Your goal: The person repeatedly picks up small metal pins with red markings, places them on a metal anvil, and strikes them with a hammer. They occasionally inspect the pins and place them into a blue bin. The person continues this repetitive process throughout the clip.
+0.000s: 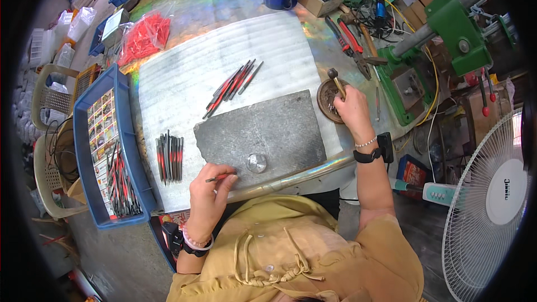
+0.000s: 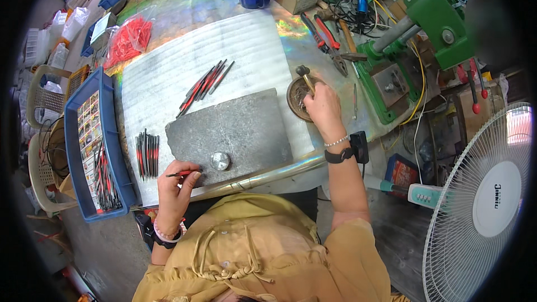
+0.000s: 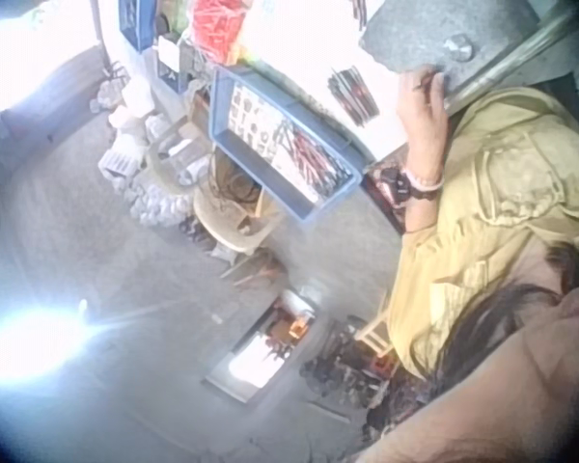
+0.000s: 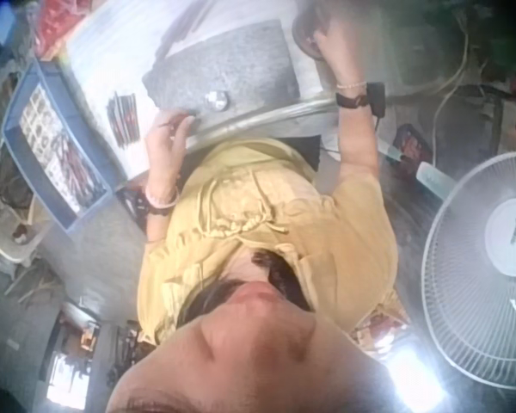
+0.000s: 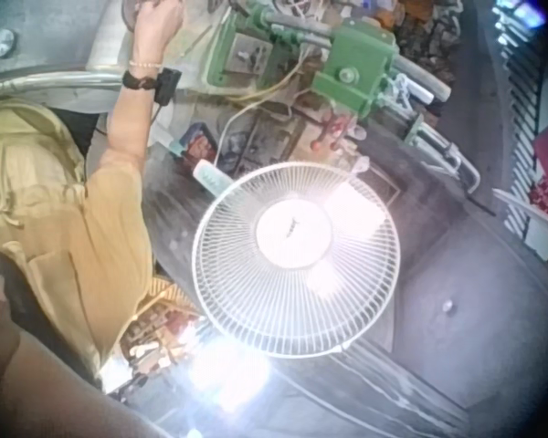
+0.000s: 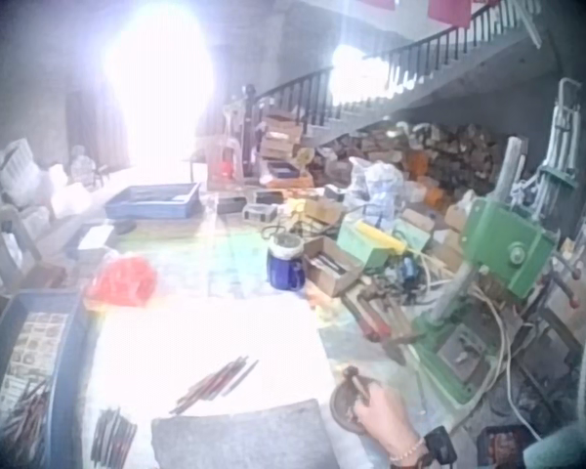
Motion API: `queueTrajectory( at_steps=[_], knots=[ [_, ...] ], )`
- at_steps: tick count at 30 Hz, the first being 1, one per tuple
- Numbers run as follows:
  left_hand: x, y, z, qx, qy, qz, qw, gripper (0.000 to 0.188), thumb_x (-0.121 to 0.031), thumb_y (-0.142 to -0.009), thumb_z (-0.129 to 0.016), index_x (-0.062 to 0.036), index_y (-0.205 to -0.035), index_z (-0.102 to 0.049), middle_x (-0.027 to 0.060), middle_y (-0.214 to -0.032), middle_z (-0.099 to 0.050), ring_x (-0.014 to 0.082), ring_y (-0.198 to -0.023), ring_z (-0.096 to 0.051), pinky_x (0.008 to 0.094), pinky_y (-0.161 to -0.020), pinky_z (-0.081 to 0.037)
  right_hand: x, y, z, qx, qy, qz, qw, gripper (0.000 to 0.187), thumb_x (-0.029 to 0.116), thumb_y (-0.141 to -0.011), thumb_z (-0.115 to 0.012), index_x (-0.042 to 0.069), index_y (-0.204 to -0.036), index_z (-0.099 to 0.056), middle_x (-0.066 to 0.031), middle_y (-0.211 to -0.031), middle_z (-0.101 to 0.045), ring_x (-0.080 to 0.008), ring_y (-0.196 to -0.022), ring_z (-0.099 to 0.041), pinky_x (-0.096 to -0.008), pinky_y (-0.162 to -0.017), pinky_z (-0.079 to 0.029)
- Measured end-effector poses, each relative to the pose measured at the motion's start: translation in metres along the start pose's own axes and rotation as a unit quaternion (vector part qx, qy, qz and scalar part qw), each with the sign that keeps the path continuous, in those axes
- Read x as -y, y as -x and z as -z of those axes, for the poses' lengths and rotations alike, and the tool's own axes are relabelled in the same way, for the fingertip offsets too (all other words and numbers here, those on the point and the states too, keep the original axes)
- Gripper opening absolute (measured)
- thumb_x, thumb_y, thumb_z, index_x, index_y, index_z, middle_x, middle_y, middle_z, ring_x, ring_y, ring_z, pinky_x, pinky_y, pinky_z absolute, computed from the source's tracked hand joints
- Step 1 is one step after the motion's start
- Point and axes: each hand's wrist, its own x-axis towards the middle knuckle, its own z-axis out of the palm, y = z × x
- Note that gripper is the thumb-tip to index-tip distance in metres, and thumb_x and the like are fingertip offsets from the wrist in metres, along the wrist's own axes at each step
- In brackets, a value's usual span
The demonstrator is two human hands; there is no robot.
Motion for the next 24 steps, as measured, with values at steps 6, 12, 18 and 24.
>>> queueTrajectory(
  at_steps=[6,12,18,24],
  knots=[
    [0.005,0.0,-0.001,0.007,-0.001,0.002,1.0,0.012,0.0,-0.083,-0.068,-0.003,-0.095,-0.065,0.0117,-0.084,-0.062,0.0267,-0.071,-0.062,0.0321,-0.064,-0.049,-0.004,0.0,0.002,0.039,-0.009,-0.021,0.999,0.021,0.013,-0.078,-0.061,-0.006,-0.085,-0.062,-0.0301,-0.084,-0.063,-0.0464,-0.084,-0.061,-0.0502,-0.077,-0.049],
    [0.01,0.006,0.001,0.001,0.041,0.026,0.999,0.009,-0.003,-0.087,-0.067,-0.0008,-0.096,-0.066,0.0098,-0.084,-0.064,0.0203,-0.07,-0.061,0.0293,-0.064,-0.048,-0.008,0.008,0.01,0.013,-0.163,-0.044,0.986,0.018,0.011,-0.079,-0.063,-0.005,-0.085,-0.061,-0.0215,-0.075,-0.064,-0.0371,-0.073,-0.064,-0.042,-0.069,-0.05],
    [0.003,0.013,0.004,0.015,0.221,0.129,0.967,0.012,-0.008,-0.094,-0.063,0.0027,-0.098,-0.064,0.0053,-0.089,-0.067,0.009,-0.075,-0.058,0.0234,-0.066,-0.047,0.012,0.039,0.042,0.158,-0.506,-0.162,0.832,0.011,0.01,-0.086,-0.065,0.004,-0.088,-0.057,0.0011,-0.067,-0.052,-0.0053,-0.051,-0.046,-0.0224,-0.045,-0.037],
    [-0.025,0.01,-0.001,0.059,0.353,0.125,0.925,0.014,-0.009,-0.096,-0.059,0.003,-0.102,-0.062,0.0068,-0.092,-0.067,0.0088,-0.075,-0.058,0.0224,-0.069,-0.048,0.064,0.088,0.055,0.29,-0.651,-0.13,0.689,0.009,0.011,-0.089,-0.061,0.005,-0.088,-0.054,0.0002,-0.071,-0.049,-0.0026,-0.044,-0.038,-0.0184,-0.038,-0.029]
  ],
)
